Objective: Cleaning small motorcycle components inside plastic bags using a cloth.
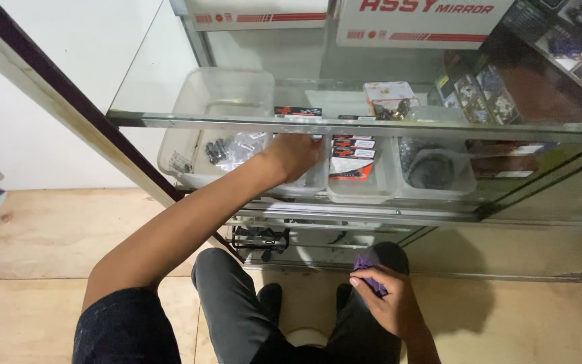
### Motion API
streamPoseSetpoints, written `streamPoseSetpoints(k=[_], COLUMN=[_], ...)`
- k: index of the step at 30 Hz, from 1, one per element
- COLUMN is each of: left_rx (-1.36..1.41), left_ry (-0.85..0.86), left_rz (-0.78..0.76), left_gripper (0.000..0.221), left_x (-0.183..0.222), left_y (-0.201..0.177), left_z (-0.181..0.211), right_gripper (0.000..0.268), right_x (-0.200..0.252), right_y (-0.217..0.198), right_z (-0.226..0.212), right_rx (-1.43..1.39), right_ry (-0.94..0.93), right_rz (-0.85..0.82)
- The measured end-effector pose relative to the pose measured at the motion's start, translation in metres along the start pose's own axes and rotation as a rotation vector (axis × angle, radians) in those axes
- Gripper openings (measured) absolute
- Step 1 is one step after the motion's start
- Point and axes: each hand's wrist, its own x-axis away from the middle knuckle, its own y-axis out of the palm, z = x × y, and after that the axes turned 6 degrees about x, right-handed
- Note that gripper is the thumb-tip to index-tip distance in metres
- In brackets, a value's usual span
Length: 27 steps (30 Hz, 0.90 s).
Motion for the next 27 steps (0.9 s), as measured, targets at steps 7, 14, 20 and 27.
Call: streamPoseSetpoints(k=[7,14,20,27], left_rx=[0.025,-0.040,0.071,0.002], left_ry=[-0.030,-0.004,-0.011,0.014], left_rz=[0.015,-0.091,-0.170,-0.141], left_gripper=[0.023,0.030,0.021,0.073], left_x=[0.005,0.006,0.002,-0.004], left_y=[-0.012,-0.010,0.005,0.004], left_z=[0.004,0.007,0.007,0.012], right_gripper=[0.014,0.015,0.016,0.013], right_x=[-0.001,0.002,0.004,0.007], right_y=[0.001,0.008,0.011,0.004], right_z=[0.000,0.005,0.007,-0.002], right_rx=[-0.005,0.008,0.008,-0.005], right_ry=[-0.036,-0.036,0.001,-0.088], right_rz=[-0.023,-0.020,0.016,0.043])
